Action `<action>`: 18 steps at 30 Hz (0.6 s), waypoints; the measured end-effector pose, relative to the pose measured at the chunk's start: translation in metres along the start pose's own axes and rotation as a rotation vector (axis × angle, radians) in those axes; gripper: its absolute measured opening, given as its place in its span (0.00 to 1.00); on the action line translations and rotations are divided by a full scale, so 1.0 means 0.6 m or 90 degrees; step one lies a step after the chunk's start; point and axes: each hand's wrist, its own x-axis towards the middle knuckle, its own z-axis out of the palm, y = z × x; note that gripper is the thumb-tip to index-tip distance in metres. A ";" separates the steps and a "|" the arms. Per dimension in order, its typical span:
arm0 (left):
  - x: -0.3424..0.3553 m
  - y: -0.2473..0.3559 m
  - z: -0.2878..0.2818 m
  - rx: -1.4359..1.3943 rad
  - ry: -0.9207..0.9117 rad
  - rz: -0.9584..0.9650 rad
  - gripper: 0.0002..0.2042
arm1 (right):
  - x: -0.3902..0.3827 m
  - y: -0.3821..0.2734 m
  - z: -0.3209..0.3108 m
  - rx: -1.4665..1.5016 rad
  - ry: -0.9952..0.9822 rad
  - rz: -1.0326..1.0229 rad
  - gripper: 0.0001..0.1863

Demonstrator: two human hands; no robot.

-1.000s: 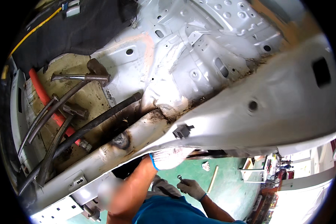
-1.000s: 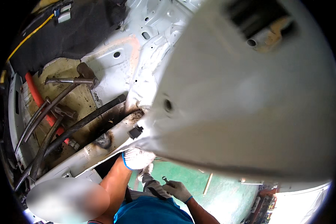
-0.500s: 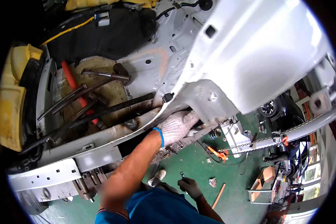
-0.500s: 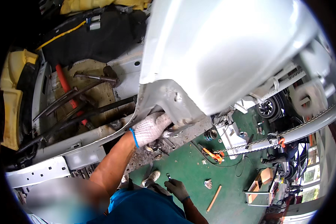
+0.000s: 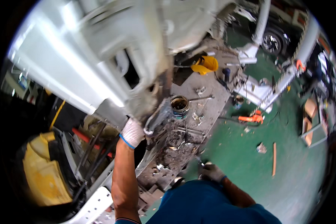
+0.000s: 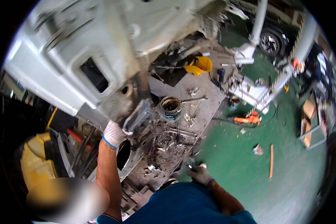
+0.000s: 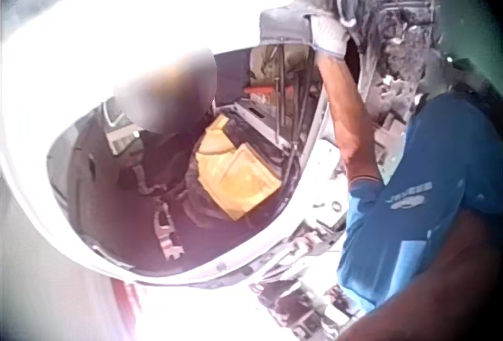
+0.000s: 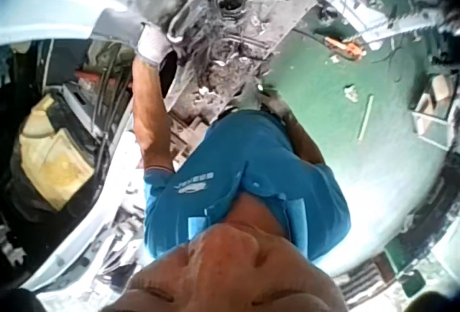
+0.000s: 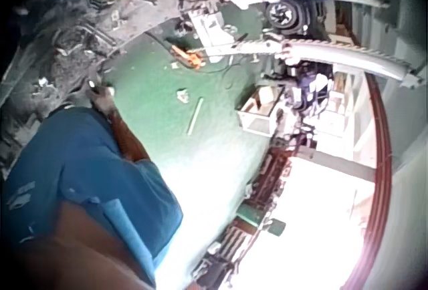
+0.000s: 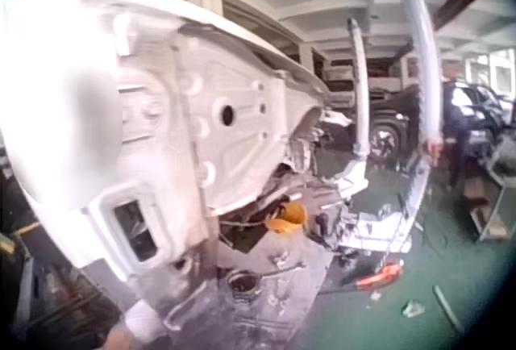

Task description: The person works on the front section of a white car body in a workshop. They handle small metal fasteners and a black plastic clip, then repeatedly rub and scrape a seam on the car's frame with gloved hands. Tools and debris are visible on the floor and workbench.

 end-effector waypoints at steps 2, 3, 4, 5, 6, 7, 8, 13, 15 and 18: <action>0.001 -0.004 -0.004 -0.212 -0.042 -0.100 0.40 | 0.008 0.027 0.004 0.040 0.017 -0.012 0.23; 0.007 0.000 0.002 -0.437 -0.034 -0.189 0.43 | 0.010 0.042 0.000 0.053 0.019 0.007 0.22; 0.011 0.010 -0.012 -0.063 -0.066 0.019 0.44 | 0.011 0.055 -0.002 0.070 0.022 0.007 0.22; 0.009 0.024 -0.030 0.314 -0.089 0.224 0.45 | 0.002 0.041 -0.001 0.110 0.027 0.019 0.22; 0.013 0.035 -0.025 0.379 -0.111 0.180 0.45 | 0.004 0.054 -0.008 0.109 0.037 0.002 0.22; 0.020 0.047 -0.022 0.449 -0.137 0.139 0.46 | 0.006 0.068 -0.015 0.108 0.047 -0.017 0.22; 0.009 0.004 -0.028 0.246 -0.167 0.052 0.48 | 0.007 0.064 -0.016 0.120 0.046 0.000 0.22; 0.008 -0.019 -0.032 0.580 -0.064 0.302 0.53 | 0.021 0.107 -0.039 0.188 0.088 0.001 0.21; 0.001 -0.050 -0.045 0.594 -0.062 0.232 0.49 | 0.016 0.102 -0.051 0.182 0.106 0.020 0.24; -0.014 -0.048 -0.049 0.518 -0.066 0.185 0.43 | 0.022 0.124 -0.061 0.245 0.125 0.029 0.23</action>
